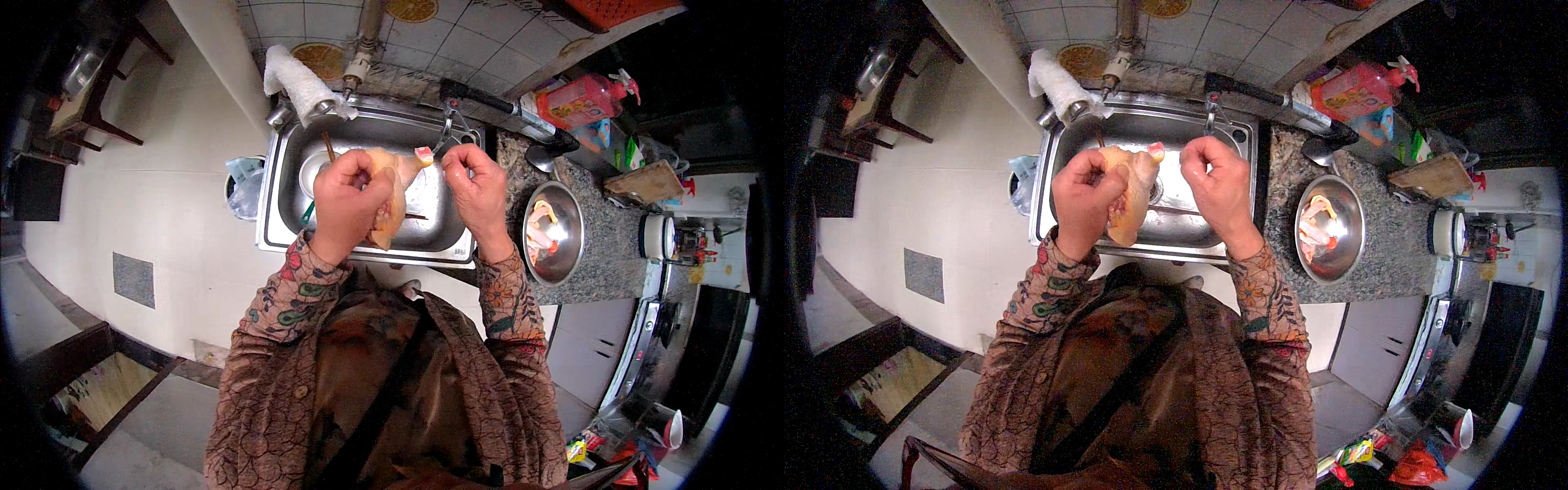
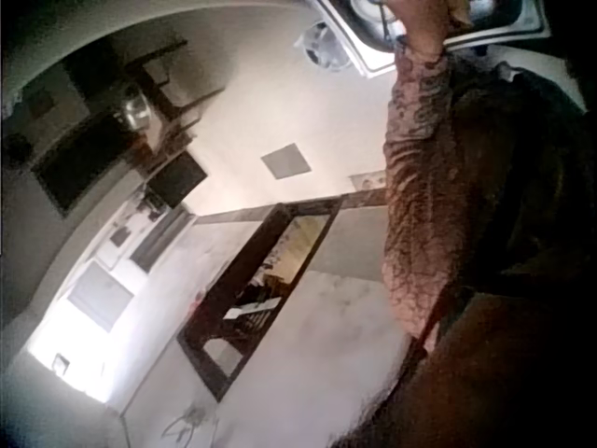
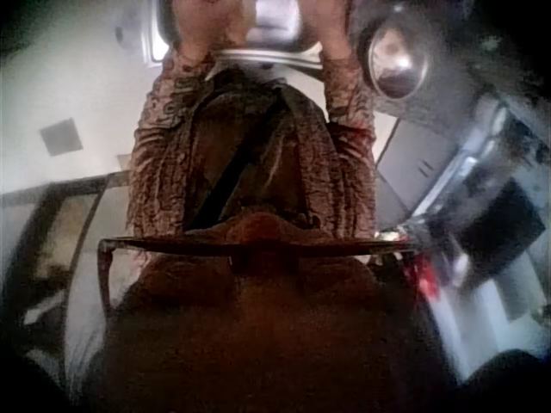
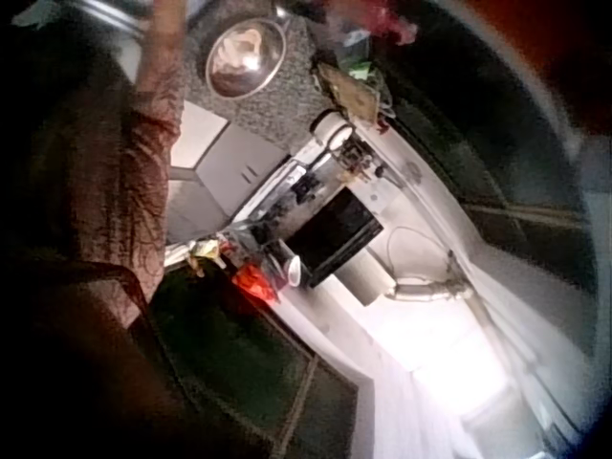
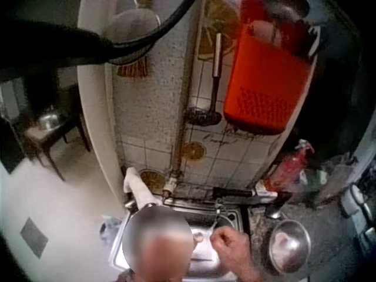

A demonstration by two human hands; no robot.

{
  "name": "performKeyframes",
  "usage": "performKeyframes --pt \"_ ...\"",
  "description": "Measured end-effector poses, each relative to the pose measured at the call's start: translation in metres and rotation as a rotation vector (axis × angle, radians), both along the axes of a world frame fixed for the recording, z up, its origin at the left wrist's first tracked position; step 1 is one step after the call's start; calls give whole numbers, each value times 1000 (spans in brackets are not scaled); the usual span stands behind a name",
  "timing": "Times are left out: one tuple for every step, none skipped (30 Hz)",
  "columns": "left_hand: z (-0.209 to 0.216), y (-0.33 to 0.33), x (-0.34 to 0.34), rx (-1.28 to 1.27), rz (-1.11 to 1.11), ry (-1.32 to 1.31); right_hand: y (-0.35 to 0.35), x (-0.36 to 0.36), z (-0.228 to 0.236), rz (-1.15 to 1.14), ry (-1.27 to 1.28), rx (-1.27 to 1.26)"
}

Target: The person removes the skin from chicken pieces by hand over a sink, places a cutting board on a kitchen counter, and chops the chicken meat into smaller pieces using a cleaver.

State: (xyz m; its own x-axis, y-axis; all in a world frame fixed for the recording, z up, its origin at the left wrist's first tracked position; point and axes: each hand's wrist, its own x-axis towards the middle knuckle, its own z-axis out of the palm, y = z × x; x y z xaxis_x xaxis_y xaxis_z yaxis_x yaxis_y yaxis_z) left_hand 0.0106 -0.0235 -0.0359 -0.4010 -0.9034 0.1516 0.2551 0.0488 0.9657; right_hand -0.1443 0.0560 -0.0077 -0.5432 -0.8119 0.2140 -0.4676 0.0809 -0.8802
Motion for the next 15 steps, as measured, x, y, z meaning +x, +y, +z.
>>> performKeyframes --pt "1 -1 0 30 -10 8 2 -3 -5 7 -1 0" --pt "3 -2 1 60 -21 16 4 -3 -7 15 -47 46" --pt "5 -3 1 91 -31 24 8 -1 -7 22 -92 91" --pt "5 -3 0 122 -27 54 11 1 -8 31 -138 137" --pt "5 -3 -1 153 -23 83 13 6 -9 86 -161 63" --pt "5 -3 -2 183 -20 113 13 10 -10 136 -53 26" --pt "4 -3 -2 170 -17 109 14 13 -10 181 56 -10" --pt "3 -3 -2 156 -14 104 14 16 -10 226 166 -46" --pt "2 -3 -3 142 -13 100 13 18 -11 246 261 -91" --pt "2 -2 -3 113 8 87 11 22 -9 241 308 -121" --pt "2 0 -3 84 29 75 9 26 -5 235 355 -151" --pt "2 1 -3 55 50 62 9 28 -2 230 401 -181" --pt "2 1 -3 20 60 49 9 26 -4 248 422 -191" --pt "2 1 -3 -14 70 35 10 25 -4 257 453 -191" --pt "1 2 -3 -49 81 21 10 24 -3 265 484 -191"
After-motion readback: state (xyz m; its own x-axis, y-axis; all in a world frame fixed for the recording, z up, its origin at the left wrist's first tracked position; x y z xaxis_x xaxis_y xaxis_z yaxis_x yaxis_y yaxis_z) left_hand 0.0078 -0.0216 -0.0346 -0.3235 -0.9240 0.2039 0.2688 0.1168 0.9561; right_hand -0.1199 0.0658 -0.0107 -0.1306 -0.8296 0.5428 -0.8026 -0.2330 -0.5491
